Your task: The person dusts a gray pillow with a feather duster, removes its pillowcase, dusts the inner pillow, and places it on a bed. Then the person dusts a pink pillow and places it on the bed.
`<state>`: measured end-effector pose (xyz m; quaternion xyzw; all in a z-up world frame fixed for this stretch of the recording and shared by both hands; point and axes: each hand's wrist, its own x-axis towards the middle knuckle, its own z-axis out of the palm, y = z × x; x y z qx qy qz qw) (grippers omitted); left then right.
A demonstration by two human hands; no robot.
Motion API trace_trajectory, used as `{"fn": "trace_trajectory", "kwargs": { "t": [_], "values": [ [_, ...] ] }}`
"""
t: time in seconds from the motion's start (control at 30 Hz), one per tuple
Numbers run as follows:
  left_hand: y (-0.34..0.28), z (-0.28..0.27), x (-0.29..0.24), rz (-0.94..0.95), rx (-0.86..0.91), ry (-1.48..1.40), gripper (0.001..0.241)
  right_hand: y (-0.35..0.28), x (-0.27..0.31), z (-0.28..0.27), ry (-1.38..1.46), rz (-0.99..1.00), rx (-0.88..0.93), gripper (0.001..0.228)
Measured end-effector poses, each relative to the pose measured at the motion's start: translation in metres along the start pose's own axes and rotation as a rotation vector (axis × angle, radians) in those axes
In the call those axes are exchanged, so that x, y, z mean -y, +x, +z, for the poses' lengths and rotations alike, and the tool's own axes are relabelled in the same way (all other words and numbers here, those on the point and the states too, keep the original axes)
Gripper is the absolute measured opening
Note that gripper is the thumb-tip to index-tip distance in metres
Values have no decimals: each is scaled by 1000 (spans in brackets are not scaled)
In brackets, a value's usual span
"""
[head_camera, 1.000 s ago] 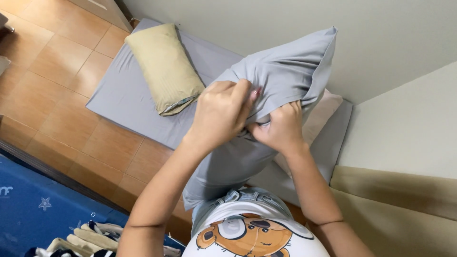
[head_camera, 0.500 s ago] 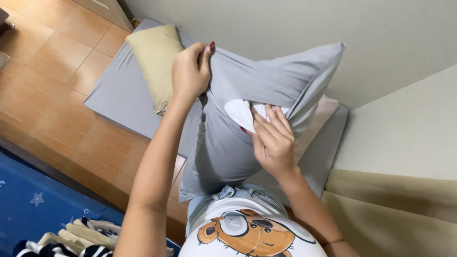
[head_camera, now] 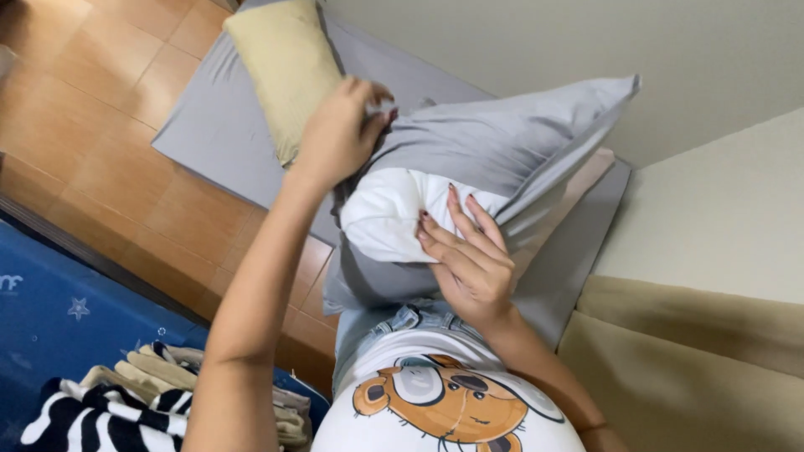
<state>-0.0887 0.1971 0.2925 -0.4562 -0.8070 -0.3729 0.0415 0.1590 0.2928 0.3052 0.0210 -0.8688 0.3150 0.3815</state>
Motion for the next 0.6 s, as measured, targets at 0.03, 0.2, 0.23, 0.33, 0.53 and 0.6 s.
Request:
{"fn": "trace_trajectory", "kwargs": {
  "t": [0.03,0.2,0.23,0.33,0.53,0.6],
  "values": [
    [-1,-20,-26,0,7,-2,17,1,-1,4,-1,7,0,22],
    [-32,-61,-108,-29,275,407,59,-11,-20,28,25,22,15,18],
    [-44,-51,-102,-30,277,405,59,-19,-25,34,25,24,16,18],
    [-78,-27,-77,149,90,590,77,-40,-36,49,77,48,30,13],
    [-130,-5,-38,156,281,261,39,-58,-46,58,280,130,118,12],
    [-141,-7,-36,52,282,141,31,-63,-59,53,429,212,224,9]
  ]
}}
